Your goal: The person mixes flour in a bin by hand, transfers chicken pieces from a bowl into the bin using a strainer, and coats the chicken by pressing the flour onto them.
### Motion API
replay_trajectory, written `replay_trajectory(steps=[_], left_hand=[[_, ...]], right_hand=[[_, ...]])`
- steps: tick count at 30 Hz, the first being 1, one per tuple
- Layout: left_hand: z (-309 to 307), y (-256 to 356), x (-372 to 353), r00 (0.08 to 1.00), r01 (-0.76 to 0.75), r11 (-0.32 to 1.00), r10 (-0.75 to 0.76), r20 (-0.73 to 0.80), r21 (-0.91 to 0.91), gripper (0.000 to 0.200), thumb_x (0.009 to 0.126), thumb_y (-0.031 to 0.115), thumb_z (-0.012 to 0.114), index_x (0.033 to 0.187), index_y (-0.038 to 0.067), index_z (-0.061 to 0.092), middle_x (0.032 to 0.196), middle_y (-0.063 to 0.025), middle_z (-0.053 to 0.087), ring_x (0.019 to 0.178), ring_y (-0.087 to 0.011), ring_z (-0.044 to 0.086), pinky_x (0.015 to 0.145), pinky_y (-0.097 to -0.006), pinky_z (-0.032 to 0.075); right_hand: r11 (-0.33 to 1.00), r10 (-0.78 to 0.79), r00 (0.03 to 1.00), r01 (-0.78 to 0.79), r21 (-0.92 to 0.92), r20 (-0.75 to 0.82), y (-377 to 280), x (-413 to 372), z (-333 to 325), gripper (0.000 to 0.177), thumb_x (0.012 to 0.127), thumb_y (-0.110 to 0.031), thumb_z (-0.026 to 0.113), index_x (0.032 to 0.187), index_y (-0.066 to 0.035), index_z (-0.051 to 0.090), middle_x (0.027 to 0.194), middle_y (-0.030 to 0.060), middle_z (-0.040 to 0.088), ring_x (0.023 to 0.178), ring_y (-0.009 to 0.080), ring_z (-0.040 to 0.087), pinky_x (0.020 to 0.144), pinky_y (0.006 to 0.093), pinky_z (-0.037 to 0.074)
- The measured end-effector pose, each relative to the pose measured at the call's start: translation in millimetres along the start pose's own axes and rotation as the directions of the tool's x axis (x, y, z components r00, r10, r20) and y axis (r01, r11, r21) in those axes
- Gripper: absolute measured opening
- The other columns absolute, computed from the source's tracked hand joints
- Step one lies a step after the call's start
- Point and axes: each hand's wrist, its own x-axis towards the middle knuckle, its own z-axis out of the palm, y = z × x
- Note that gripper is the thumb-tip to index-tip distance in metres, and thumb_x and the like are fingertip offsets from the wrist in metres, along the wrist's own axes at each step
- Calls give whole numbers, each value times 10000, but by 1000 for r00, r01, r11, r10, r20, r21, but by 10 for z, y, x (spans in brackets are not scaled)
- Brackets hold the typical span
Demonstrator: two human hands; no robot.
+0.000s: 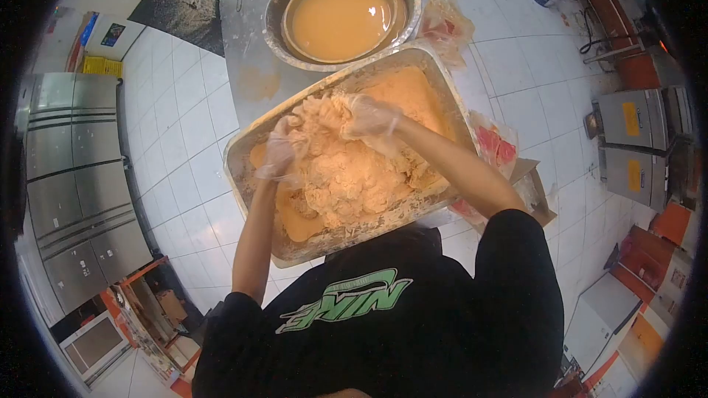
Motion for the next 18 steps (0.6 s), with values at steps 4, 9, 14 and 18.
replay_trajectory(steps=[4,9,14,18], left_hand=[[-228,-539,-174,927,345,936,-352,127,75,273,808,106,541,1060,3,525,790,-54,619,647,-166,577,572,-332,467],[3,-1020,-506,695,700,653,-531,486,-289,388,876,236,468,1190,7,459,1062,-74,587,938,-191,563,774,-337,471],[224,-536,-694,677,735,416,-506,535,-536,385,944,273,307,1176,17,477,1252,-75,442,1120,-163,441,958,-321,369],[554,-807,-641,862,435,661,-108,496,-612,391,949,276,295,1172,11,476,1202,-75,477,1095,-183,461,942,-310,379]], right_hand=[[860,260,961,-274,-431,-94,35,-220,-411,633,688,-350,638,1200,-15,476,974,177,619,869,248,599,764,360,456],[788,555,818,-459,-409,151,453,-167,-486,480,738,-377,602,1093,-54,573,1021,139,619,857,233,582,727,355,455],[759,517,763,-618,204,387,922,-135,-75,442,735,-376,601,1047,-63,596,1000,133,617,856,237,572,733,356,451],[744,418,795,-577,336,438,696,-114,110,413,729,-360,599,1013,-60,606,954,126,626,815,235,573,709,358,453]])
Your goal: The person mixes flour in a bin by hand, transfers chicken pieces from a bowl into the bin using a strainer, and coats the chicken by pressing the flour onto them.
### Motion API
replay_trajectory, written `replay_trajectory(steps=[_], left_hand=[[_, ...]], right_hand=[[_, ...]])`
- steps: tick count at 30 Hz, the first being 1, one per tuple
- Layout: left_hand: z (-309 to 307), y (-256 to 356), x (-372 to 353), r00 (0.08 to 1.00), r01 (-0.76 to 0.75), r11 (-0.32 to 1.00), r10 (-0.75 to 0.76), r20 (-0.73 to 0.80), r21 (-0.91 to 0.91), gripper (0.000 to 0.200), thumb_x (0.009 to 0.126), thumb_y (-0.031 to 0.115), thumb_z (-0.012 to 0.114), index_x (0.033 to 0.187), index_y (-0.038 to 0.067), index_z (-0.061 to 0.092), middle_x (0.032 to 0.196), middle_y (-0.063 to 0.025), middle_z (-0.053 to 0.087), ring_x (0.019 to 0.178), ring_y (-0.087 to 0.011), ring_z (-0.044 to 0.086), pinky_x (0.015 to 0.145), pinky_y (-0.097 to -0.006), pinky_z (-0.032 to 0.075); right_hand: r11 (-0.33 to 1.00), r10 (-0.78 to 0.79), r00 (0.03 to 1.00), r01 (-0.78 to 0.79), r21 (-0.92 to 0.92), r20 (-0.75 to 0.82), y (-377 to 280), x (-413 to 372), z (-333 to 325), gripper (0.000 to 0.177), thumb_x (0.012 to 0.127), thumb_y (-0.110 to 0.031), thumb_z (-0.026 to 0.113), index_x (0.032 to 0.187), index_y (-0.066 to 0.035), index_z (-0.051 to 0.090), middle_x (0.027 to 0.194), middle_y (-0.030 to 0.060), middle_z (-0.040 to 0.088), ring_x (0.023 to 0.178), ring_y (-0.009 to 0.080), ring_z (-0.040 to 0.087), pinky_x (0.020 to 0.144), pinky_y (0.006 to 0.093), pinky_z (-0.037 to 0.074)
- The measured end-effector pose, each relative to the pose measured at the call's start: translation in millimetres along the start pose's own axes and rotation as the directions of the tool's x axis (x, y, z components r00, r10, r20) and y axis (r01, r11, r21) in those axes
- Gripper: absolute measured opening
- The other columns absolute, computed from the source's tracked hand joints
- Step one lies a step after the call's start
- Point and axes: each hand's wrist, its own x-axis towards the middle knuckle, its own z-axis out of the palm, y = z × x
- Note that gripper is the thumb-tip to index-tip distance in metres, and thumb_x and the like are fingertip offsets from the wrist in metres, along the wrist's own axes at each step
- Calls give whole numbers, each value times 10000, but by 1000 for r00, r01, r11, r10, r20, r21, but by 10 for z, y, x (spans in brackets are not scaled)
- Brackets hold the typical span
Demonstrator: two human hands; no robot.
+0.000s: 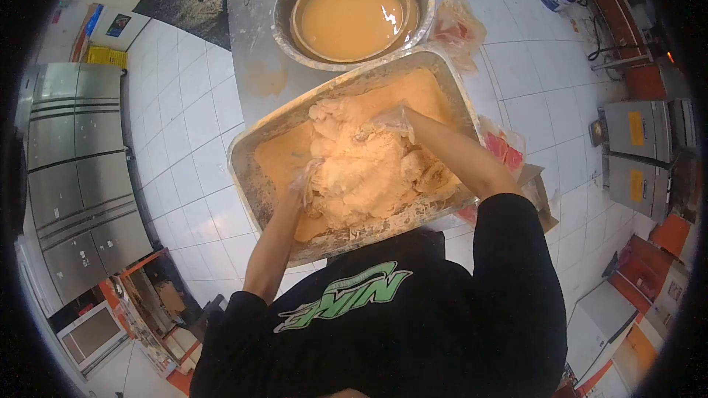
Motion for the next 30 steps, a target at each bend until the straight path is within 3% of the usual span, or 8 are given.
replay_trajectory(steps=[5,9,14,19,21,23,27,30], left_hand=[[570,1088,-173,936,350,924,-352,11,-157,308,876,193,462,1118,10,517,1119,-74,526,1051,-161,488,892,-298,414],[121,164,108,992,-123,966,118,34,226,219,818,216,548,871,11,600,854,-84,588,796,-178,551,827,-302,443],[440,828,-170,977,-24,130,213,-5,991,406,780,368,590,561,28,563,513,-67,540,442,-233,487,667,-328,499],[259,608,-558,921,-45,477,361,-148,878,381,803,380,549,753,9,621,620,-103,613,548,-224,570,680,-348,496],[58,464,-619,923,79,498,292,-252,864,334,838,319,515,892,5,615,705,-109,634,646,-210,602,743,-338,489],[-131,393,-615,945,313,121,-134,-297,942,317,872,247,477,1050,6,581,836,-108,656,774,-188,622,806,-324,480],[-345,25,-599,982,106,781,-178,58,615,336,911,200,395,1160,6,511,1049,-106,602,941,-184,581,843,-319,466],[23,451,-551,916,392,892,-401,-5,227,344,916,218,385,1162,16,514,1105,-119,575,990,-200,561,866,-312,455]], right_hand=[[628,-66,993,116,-769,96,-366,-152,171,378,721,-340,597,970,-56,619,896,117,637,763,234,575,680,360,456],[703,-143,990,95,-705,-9,-489,-379,402,372,684,-335,619,926,-52,624,914,139,632,764,246,583,675,371,461],[795,-266,906,14,-607,-328,-743,-916,943,515,648,-390,662,1027,-50,579,953,197,610,823,284,600,722,388,474],[463,-752,627,280,-841,-205,-256,-975,761,675,659,-456,682,1168,-55,493,1034,197,590,985,305,564,867,374,438],[696,-468,748,-16,-718,-471,-141,-1158,535,685,662,-464,685,1187,-72,486,1122,185,555,1101,308,498,950,333,378],[782,-150,865,-192,-593,-478,-121,-1183,369,632,683,-458,671,1158,-72,516,1087,155,578,1045,272,528,911,321,401],[826,244,949,-312,-469,-201,-176,-958,167,507,731,-412,643,1085,-56,573,1009,107,608,903,201,555,790,308,445],[877,441,893,-451,-166,-93,-50,-697,190,553,687,-433,680,1065,-38,599,913,95,623,790,168,542,677,331,435]])
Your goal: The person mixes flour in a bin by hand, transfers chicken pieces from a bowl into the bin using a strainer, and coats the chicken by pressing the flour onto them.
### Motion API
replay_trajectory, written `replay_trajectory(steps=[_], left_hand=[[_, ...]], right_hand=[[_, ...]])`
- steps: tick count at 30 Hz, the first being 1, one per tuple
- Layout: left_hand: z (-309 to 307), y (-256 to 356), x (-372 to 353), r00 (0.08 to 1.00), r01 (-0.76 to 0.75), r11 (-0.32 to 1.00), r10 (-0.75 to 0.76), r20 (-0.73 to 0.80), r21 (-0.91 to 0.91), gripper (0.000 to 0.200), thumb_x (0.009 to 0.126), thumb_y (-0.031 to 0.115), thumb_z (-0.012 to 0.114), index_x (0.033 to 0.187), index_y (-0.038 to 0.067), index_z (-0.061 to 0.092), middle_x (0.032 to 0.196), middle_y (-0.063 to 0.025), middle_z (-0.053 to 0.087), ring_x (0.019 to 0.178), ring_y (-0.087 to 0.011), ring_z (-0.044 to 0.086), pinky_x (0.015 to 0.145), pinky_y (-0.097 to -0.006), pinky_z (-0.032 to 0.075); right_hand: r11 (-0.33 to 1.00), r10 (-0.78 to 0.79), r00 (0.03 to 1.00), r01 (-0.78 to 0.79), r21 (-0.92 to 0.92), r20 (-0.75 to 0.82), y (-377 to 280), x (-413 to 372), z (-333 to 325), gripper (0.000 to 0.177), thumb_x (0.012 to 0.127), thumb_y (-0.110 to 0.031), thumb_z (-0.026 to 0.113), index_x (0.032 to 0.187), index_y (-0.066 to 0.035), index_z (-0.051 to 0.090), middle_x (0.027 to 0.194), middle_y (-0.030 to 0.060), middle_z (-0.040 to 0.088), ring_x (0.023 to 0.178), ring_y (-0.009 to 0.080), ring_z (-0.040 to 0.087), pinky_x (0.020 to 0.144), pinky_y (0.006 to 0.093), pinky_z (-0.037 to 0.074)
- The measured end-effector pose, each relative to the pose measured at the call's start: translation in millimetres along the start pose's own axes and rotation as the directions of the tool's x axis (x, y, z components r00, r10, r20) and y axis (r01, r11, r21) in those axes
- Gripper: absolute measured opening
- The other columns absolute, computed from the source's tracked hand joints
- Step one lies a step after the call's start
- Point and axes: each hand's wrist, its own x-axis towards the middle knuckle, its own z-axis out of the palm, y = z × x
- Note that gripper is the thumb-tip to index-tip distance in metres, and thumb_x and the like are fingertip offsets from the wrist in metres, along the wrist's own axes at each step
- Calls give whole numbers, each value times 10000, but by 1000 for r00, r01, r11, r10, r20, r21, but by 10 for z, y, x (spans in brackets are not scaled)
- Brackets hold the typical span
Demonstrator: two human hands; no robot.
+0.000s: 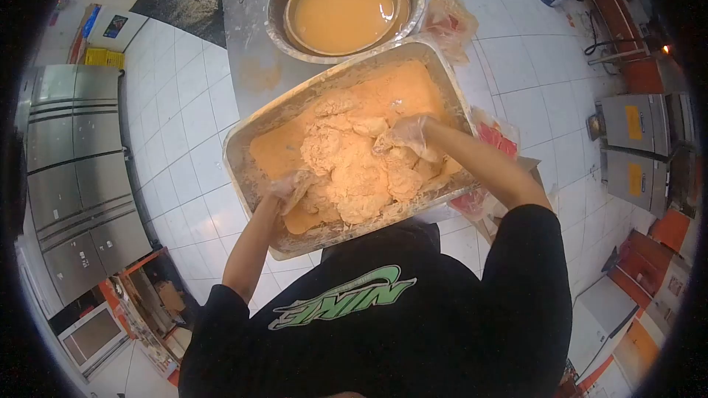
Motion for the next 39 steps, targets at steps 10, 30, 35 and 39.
replay_trajectory(steps=[10,30,35,39], left_hand=[[563,-90,384,999,-13,866,31,28,-500,287,872,127,450,1124,12,526,1081,-107,565,946,-188,551,811,-304,455],[406,-639,-188,872,-166,986,136,-470,-23,258,840,124,531,1077,24,516,994,-100,598,812,-165,602,679,-330,516],[630,-717,-238,984,155,684,-170,50,-713,287,913,107,404,1157,-32,461,1078,-129,561,966,-218,577,882,-322,481],[948,-755,149,997,49,584,-82,1,-810,269,929,125,392,1136,-16,487,1066,-124,565,954,-226,577,833,-348,500]], right_hand=[[809,-493,867,489,326,-76,-7,225,227,334,822,-308,539,1028,-54,605,1006,99,617,837,198,575,738,320,478],[438,-407,887,-19,-899,-217,567,-703,46,635,725,-394,608,1286,-189,392,1165,180,488,1016,323,534,832,370,460],[609,-280,959,152,-778,-32,910,-145,-33,458,767,-314,574,1188,-164,472,996,137,575,922,256,570,763,356,474],[951,-298,951,303,-56,86,971,196,9,372,787,-296,551,1122,-139,512,931,118,588,851,233,572,725,357,470]])
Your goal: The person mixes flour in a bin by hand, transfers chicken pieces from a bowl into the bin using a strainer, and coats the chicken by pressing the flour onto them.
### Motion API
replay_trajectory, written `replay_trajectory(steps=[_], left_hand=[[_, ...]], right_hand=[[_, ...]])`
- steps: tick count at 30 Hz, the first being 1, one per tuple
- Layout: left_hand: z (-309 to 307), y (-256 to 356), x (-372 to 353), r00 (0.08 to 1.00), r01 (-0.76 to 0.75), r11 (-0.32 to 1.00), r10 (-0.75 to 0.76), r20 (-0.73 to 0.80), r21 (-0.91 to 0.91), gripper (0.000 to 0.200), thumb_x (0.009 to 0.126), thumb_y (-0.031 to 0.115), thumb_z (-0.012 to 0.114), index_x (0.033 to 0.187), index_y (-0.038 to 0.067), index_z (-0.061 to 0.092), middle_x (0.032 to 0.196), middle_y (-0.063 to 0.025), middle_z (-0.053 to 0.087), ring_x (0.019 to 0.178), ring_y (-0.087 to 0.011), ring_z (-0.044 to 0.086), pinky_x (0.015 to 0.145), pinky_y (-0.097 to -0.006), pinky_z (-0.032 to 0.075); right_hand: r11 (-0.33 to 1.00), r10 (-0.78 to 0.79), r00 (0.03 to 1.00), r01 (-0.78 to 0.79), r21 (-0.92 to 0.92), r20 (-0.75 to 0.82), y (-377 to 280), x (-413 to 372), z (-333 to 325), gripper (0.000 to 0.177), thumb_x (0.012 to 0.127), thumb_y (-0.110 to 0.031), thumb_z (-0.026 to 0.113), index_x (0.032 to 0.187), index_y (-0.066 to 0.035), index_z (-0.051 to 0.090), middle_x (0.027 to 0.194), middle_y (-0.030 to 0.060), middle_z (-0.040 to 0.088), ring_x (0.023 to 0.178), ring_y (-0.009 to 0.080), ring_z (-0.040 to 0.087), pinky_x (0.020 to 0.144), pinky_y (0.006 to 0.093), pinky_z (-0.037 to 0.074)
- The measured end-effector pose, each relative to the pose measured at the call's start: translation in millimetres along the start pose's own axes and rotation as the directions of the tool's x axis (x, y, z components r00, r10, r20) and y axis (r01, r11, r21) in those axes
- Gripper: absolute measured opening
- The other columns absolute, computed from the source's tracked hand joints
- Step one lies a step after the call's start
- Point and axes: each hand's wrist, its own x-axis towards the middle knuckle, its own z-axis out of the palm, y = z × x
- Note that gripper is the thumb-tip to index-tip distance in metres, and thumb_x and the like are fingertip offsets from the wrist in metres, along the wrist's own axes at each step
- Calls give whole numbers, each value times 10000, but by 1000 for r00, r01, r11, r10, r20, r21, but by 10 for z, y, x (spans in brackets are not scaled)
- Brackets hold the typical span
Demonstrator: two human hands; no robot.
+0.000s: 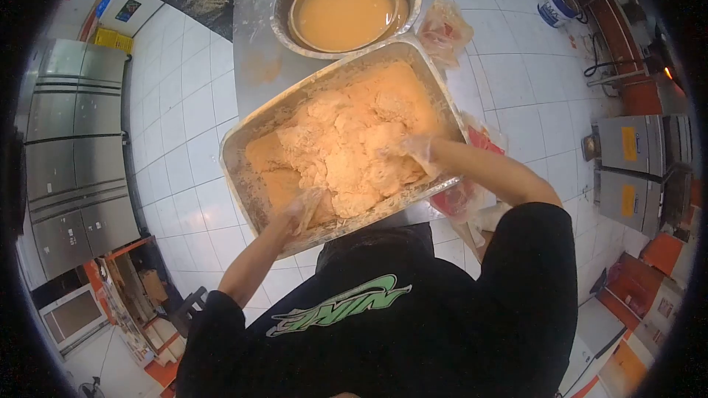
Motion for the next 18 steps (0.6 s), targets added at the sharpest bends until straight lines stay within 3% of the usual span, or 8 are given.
replay_trajectory(steps=[2,5,7,9,11,15,17,18], left_hand=[[197,-79,123,981,-128,991,122,-148,-29,264,931,159,404,1115,2,508,1043,-117,569,933,-219,581,788,-360,518],[1164,326,-424,991,-1,996,13,-131,93,269,913,214,459,1089,22,525,998,-101,567,879,-195,582,708,-337,538],[1237,417,-428,994,-71,969,88,-61,238,273,893,228,501,1074,27,533,936,-82,575,818,-180,585,654,-310,534],[1328,532,-394,979,-181,957,197,-52,227,258,873,229,536,1046,37,545,872,-60,582,751,-170,586,595,-277,519],[1399,634,-328,948,-293,927,314,-55,235,232,855,213,561,1018,48,557,822,-47,589,702,-166,588,557,-255,499],[1207,984,-224,906,-366,492,382,182,790,260,807,179,601,1030,57,549,838,-76,601,735,-180,596,631,-283,483],[1297,990,-349,868,-324,306,473,153,895,307,779,171,613,1051,52,534,902,-100,601,777,-202,598,720,-300,469],[1349,992,-441,844,-290,205,515,149,935,332,765,167,618,1062,49,527,933,-112,601,798,-214,599,764,-309,462]], right_hand=[[960,-77,996,63,272,40,16,194,102,334,797,-287,540,1090,-127,532,899,108,595,815,221,573,706,357,469],[907,-178,983,148,393,42,3,433,128,284,812,-273,523,1041,-108,562,851,93,605,762,203,574,678,358,466],[941,-236,971,221,258,31,73,698,56,260,823,-264,512,1008,-96,582,819,84,612,727,191,575,659,358,464],[885,-384,922,383,-263,53,97,943,-39,245,833,-255,501,975,-83,602,787,74,618,692,179,576,640,358,462],[703,-313,949,261,-662,41,-265,841,-96,247,817,-269,518,919,-67,617,773,63,619,674,182,566,641,365,455],[336,-309,950,155,-929,46,-995,267,30,283,805,-302,525,913,-57,614,806,94,632,735,221,599,675,382,469],[458,-419,903,121,-881,-94,-1303,-107,163,302,790,-313,539,925,-52,610,838,115,634,772,238,603,715,367,471],[657,-485,835,152,-738,-259,-1446,-343,304,314,779,-315,550,938,-50,608,862,129,632,794,245,599,747,347,470]])
